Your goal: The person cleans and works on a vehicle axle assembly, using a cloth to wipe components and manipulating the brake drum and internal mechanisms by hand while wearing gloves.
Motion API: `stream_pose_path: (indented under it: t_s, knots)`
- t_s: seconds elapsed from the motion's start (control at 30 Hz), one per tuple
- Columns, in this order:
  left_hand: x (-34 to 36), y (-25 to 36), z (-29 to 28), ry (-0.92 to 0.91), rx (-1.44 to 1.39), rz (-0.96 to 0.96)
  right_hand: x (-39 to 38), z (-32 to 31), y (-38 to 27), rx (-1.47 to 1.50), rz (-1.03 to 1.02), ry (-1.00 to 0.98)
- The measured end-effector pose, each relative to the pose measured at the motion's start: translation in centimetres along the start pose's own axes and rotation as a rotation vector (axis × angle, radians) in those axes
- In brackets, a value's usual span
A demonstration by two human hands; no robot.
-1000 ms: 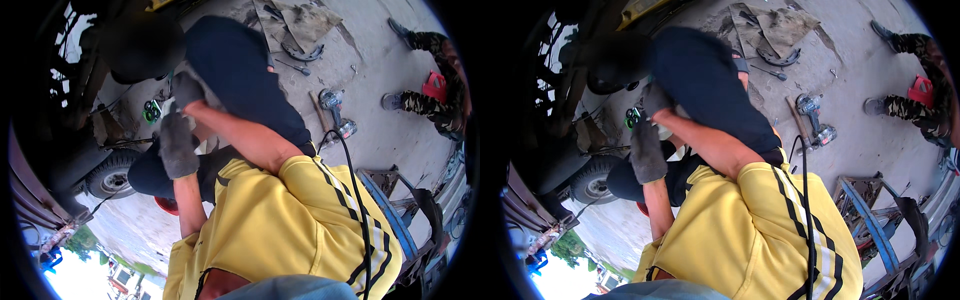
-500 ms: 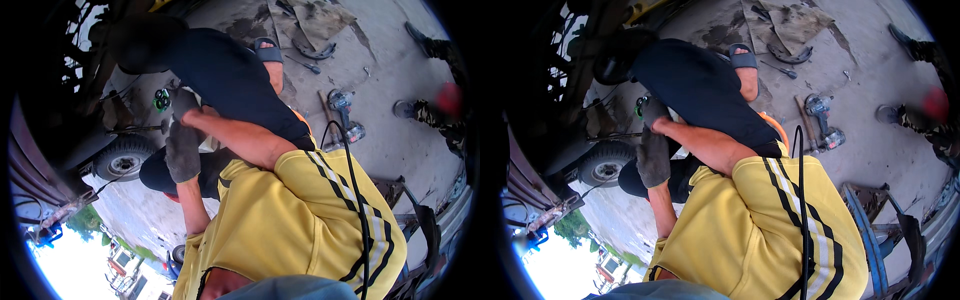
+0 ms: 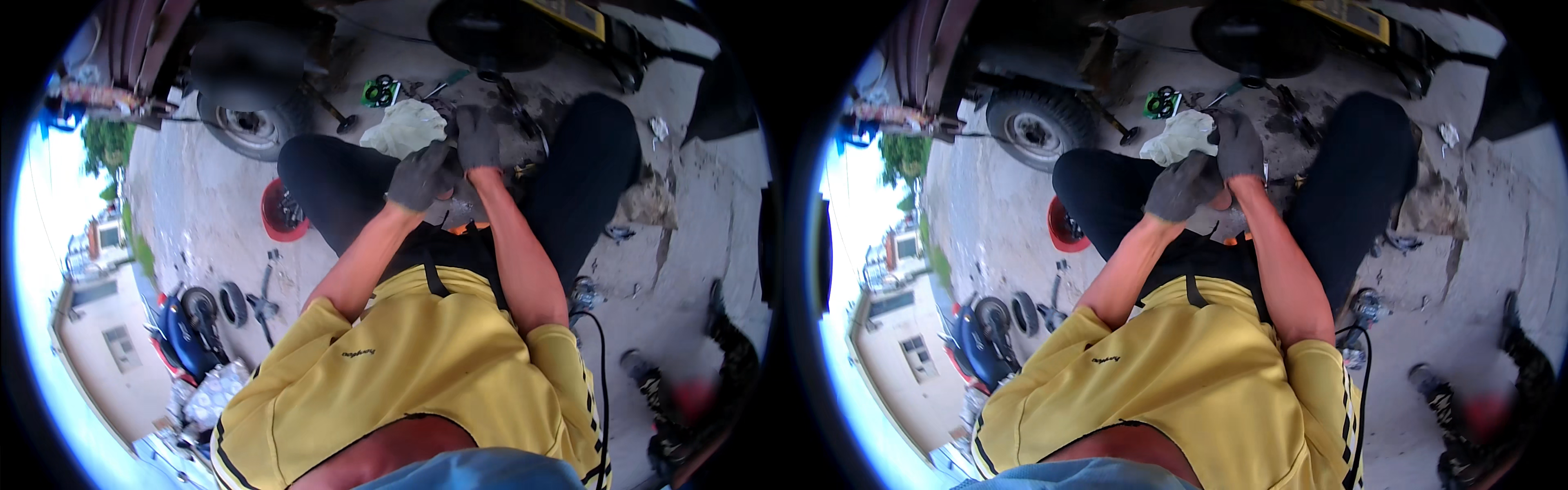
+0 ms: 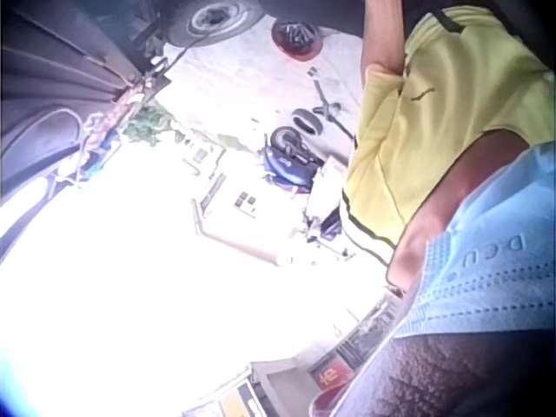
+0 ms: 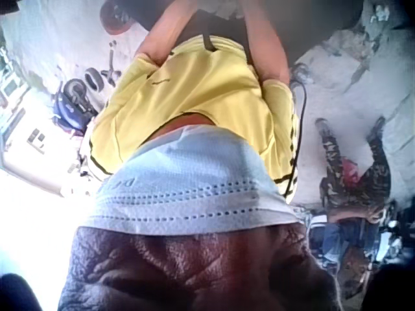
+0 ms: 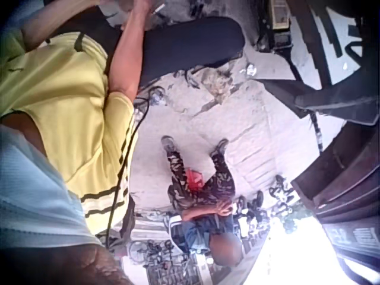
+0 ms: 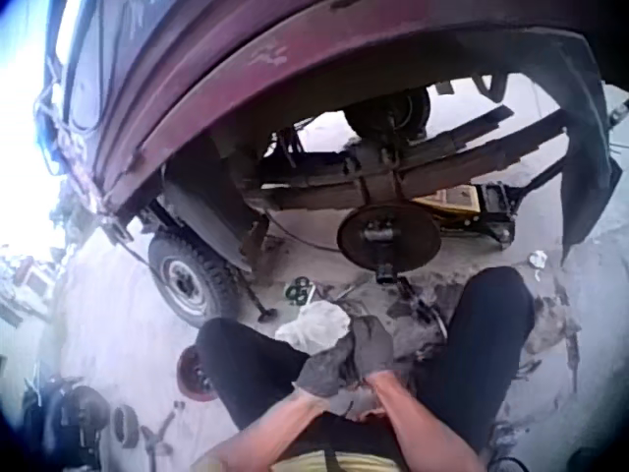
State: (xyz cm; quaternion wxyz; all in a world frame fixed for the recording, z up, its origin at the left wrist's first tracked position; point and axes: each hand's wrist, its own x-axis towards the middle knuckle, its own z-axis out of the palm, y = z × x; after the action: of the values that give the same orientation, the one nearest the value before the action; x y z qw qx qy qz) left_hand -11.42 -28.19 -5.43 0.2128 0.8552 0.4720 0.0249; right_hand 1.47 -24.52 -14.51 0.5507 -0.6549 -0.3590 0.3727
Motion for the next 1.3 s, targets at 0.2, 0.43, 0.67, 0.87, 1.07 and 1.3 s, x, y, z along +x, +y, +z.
stream_pose_path:
  t_s: [0.2, 0.43, 0.67, 0.87, 1.07, 1.3]
  knots:
    - [4.6, -2.9, 9.2, -0.012, -1.047, -0.356, -1.6, -1.3, 2.6, -0.219, 0.033, 0.044]
    - [6.4, -3.3, 12.9, -0.090, -0.564, -0.240, -0.7, -1.8, 3.3, -0.379, -0.084, 0.173]
    - [1.0, -2.3, 11.5, -0.134, -1.557, -0.514, 5.4, -4.6, 8.1, -0.903, -0.061, 0.154]
    - [-0.3, -5.0, 5.7, 0.075, -0.827, -0.339, 4.0, 1.7, 5.2, -0.455, -0.137, 0.139]
    - [2.5, -9.6, -0.8, 0.298, -0.453, -0.315, 6.7, -0.5, 8.7, -0.475, -0.112, 0.153]
    - [4.9, -15.5, -4.3, 0.331, 0.082, -0.166, 4.7, -0.9, 3.3, 0.522, 0.403, 0.126]
